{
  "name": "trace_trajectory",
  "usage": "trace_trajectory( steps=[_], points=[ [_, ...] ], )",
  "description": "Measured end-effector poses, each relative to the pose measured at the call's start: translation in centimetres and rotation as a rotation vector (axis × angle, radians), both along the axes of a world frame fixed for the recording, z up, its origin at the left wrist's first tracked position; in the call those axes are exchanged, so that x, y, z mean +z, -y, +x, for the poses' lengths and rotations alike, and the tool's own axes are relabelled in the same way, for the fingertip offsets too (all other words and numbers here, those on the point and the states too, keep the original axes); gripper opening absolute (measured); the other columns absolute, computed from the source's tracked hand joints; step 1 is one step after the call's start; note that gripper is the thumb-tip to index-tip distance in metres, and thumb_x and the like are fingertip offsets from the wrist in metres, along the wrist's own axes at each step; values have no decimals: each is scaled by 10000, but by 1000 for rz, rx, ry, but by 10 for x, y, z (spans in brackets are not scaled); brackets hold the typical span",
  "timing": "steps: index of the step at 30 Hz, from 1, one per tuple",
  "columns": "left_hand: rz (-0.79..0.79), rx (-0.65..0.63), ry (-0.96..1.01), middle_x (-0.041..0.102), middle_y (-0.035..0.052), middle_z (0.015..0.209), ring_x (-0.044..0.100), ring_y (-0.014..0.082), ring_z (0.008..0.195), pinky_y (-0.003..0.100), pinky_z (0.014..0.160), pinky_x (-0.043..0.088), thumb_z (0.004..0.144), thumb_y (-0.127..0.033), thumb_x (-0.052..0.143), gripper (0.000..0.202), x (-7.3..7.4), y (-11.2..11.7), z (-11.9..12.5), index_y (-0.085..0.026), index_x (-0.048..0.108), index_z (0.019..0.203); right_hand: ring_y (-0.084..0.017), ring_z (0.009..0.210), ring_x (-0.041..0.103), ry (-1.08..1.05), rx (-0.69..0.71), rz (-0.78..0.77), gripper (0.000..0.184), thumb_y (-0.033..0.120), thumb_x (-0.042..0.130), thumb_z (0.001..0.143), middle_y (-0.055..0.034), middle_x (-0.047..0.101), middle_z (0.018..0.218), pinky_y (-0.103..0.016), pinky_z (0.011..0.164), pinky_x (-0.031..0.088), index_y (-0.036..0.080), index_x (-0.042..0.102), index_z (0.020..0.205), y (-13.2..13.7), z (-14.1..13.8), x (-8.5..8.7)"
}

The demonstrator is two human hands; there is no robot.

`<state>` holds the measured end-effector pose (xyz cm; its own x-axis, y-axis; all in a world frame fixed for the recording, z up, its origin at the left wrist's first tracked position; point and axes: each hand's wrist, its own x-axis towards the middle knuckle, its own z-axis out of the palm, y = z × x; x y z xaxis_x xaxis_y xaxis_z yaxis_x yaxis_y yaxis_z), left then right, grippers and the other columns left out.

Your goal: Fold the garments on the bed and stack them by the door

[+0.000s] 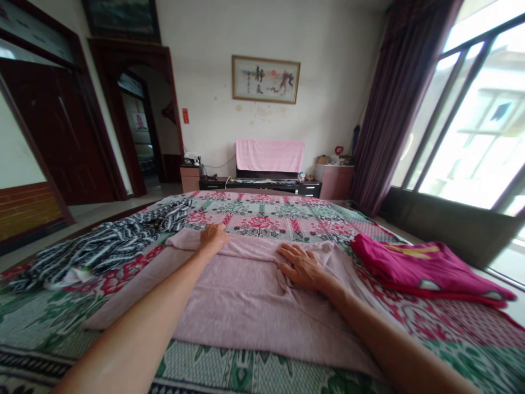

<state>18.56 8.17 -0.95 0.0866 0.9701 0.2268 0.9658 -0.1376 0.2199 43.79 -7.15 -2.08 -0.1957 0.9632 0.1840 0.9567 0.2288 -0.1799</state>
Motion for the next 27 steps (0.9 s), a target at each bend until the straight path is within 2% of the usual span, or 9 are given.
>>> trace_trajectory(
  steps=[4, 7, 9, 14, 18, 20, 24, 27],
  points=[
    [24, -162, -87, 578, 105, 1286, 513, 275, 1191, 411, 954, 418, 856, -431, 399, 398, -4, 15, 11, -220, 650, 1082, -298, 1322, 361, 6, 5, -12, 490, 453, 394, 917, -87, 402, 1478, -522, 1013, 313, 278, 489, 1364, 0, 0, 0],
    [-54, -217, -110, 512, 124, 1357, 438, 306, 1264, 466, 997, 371, 848, -591, 342, 553, -13, 20, 17, -202, 604, 1141, -293, 1331, 345, 4, 6, -33, 496, 477, 383, 916, -76, 393, 1483, -524, 1027, 298, 281, 486, 1361, 2, -1, 3],
    [-90, -225, -116, 484, 140, 1384, 410, 317, 1286, 489, 1012, 343, 844, -633, 303, 628, -20, 21, 18, -190, 563, 1205, -295, 1332, 343, -11, 2, -51, 510, 486, 400, 905, -86, 384, 1488, -535, 1032, 294, 262, 487, 1355, 3, -2, 7],
    [-93, -202, -120, 429, 135, 1448, 375, 307, 1314, 459, 1037, 316, 852, -626, 273, 686, -26, 18, 18, -181, 472, 1335, -289, 1313, 373, -69, -93, 7, 509, 443, 404, 908, -121, 393, 1473, -527, 1037, 301, 198, 480, 1348, 2, 1, 14],
    [-96, -186, -123, 408, 132, 1468, 357, 300, 1333, 443, 1043, 319, 851, -630, 271, 715, -26, 18, 16, -189, 437, 1388, -305, 1257, 418, 21, -242, 62, 419, 324, 407, 892, -129, 477, 1385, -530, 1020, 307, 198, 544, 1268, -1, 12, 14],
    [-91, -201, -120, 433, 120, 1449, 361, 296, 1332, 442, 1043, 325, 849, -626, 296, 680, -26, 19, 15, -228, 465, 1374, -309, 1213, 459, 56, -331, 85, 405, 247, 428, 856, -142, 518, 1327, -504, 999, 336, 190, 572, 1230, -1, 21, 16],
    [-56, -220, -72, 505, 76, 1384, 368, 287, 1327, 412, 1033, 359, 839, -578, 398, 545, -24, 23, 12, -300, 559, 1280, -262, 1072, 573, -7, -508, 165, 394, 164, 412, 832, -137, 599, 1211, -365, 874, 436, 196, 631, 1158, 1, 45, 31],
    [24, -219, 32, 567, 57, 1299, 431, 254, 1280, 334, 1017, 398, 826, -501, 489, 469, -16, 30, 17, -279, 605, 1222, -251, 983, 623, -35, -587, 70, 323, 165, 461, 802, -135, 671, 1054, -312, 786, 454, 182, 701, 1016, 2, 62, 39]
  ],
)
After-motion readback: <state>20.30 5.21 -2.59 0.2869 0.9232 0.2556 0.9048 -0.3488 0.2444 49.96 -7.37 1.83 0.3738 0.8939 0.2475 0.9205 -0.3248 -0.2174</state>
